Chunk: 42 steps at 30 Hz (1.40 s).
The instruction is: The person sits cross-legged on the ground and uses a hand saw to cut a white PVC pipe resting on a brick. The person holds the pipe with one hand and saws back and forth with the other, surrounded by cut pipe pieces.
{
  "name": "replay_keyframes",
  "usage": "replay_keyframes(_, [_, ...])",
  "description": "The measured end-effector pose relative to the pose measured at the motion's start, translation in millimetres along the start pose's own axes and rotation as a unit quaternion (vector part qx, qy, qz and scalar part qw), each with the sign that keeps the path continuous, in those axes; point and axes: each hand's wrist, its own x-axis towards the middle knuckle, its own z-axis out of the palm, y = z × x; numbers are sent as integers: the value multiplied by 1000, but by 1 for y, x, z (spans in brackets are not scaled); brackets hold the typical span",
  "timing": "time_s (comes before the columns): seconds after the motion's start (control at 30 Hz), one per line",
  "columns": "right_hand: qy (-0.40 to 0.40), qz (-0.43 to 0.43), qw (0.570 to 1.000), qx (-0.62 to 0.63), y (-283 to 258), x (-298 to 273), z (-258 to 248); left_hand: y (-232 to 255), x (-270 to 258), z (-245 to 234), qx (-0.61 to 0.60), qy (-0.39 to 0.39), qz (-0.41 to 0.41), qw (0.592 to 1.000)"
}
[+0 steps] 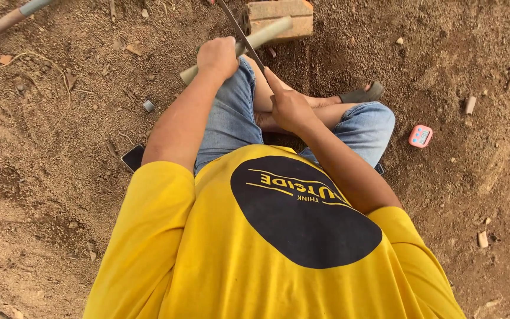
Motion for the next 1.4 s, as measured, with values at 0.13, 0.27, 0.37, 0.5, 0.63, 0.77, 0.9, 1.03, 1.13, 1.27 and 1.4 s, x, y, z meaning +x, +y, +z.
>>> replay_keyframes(0.13, [-15,13,1000,12,2,-13,-4,7,-1,-14,-5,-58,-10,998])
replay_keyframes(0.27, [-25,17,999,19,16,-61,-10,7,6,-7,-2,-56,-5,998])
replay_keyframes(0.37, [-9,2,999,42,16,-83,-18,7,9,-6,2,-44,6,999])
replay_keyframes(0.5, [-40,41,998,17,8,-53,-13,8,-2,-4,24,-21,67,997])
replay_keyframes(0.63, [-2,24,1000,-5,-1,10,0,7,-3,-9,73,-16,54,996])
replay_keyframes(0.77, [-25,24,999,4,-4,-4,-11,5,0,-9,19,-47,11,999])
replay_keyframes(0.9, [8,-26,1000,11,14,-63,-15,9,9,-13,-2,-73,-5,997])
replay_keyframes(1.03, [-27,50,998,29,7,-79,-21,7,9,-1,11,-40,22,999])
replay_keyframes(1.13, [15,-43,998,36,9,-42,-11,8,6,-1,12,-33,32,999])
replay_keyframes(1.27, [-1,4,1000,-2,4,8,2,6,0,-9,15,-37,10,999])
replay_keyframes(1.4, [-12,-1,1000,22,9,-11,-6,6,8,-10,4,-80,-10,997])
